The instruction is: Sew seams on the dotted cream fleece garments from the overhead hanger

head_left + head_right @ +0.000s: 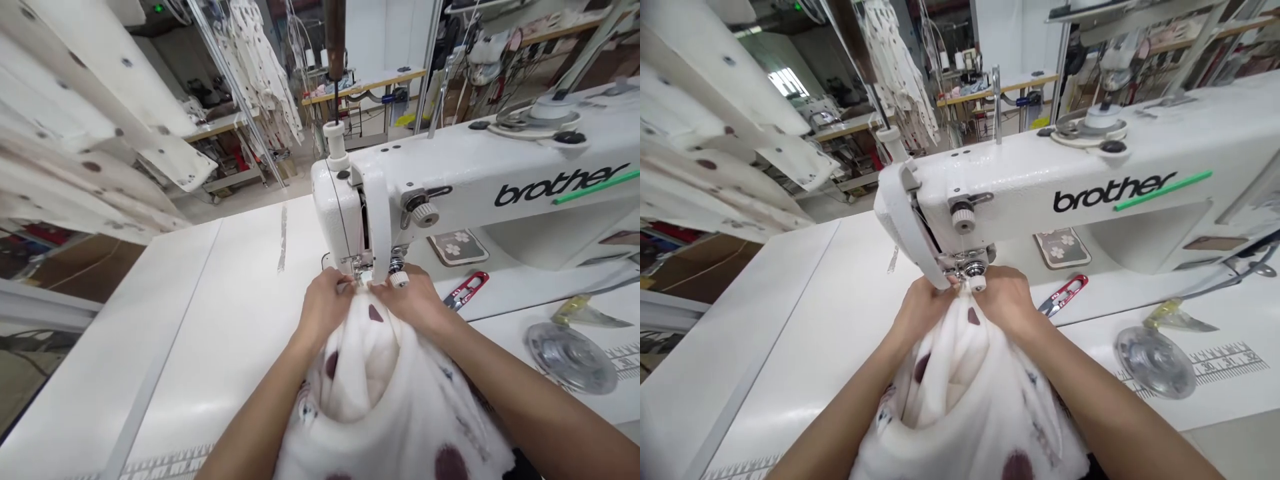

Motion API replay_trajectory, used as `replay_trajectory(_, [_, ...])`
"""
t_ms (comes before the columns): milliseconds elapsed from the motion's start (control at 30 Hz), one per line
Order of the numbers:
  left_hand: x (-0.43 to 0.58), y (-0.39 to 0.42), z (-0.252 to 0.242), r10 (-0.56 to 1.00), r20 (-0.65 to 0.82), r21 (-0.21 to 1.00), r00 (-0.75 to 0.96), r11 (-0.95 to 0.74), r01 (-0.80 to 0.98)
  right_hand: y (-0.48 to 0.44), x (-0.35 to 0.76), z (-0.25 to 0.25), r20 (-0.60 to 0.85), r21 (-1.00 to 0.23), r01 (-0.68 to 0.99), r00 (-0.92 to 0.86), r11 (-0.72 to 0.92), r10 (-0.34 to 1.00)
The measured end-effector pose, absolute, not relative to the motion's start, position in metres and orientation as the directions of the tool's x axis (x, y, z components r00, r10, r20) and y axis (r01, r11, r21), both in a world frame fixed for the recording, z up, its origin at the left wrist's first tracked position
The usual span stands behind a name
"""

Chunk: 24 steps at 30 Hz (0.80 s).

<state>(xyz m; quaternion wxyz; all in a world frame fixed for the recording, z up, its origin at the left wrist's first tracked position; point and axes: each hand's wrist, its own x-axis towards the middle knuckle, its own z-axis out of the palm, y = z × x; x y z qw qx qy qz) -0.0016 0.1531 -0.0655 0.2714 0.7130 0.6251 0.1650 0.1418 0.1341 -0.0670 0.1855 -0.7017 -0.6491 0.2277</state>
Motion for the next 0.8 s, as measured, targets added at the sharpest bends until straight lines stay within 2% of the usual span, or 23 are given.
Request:
replay_trajectory(133, [-0.002, 0.154, -0.065, 0.982, -0.122, 0.600, 0.143, -0.041, 0.799, 0.133, 0.140, -0.070, 0.016, -0.590, 0.807, 0.037, -0.020, 0.999])
replay_trajectory(300, [0.000, 0.156, -0.064, 0.986, -0.116, 0.571, 0.121, -0.034, 0.820, 0.133, 0.140, -0.071, 0.019, -0.617, 0.786, 0.060, -0.036, 0.998])
replay_trajectory(800, [0.004, 0.156, -0.068, 0.991, -0.084, 0.513, 0.105, -0.047, 0.857, 0.137, 0.141, -0.082, 0.040, -0.567, 0.822, 0.094, -0.055, 0.995])
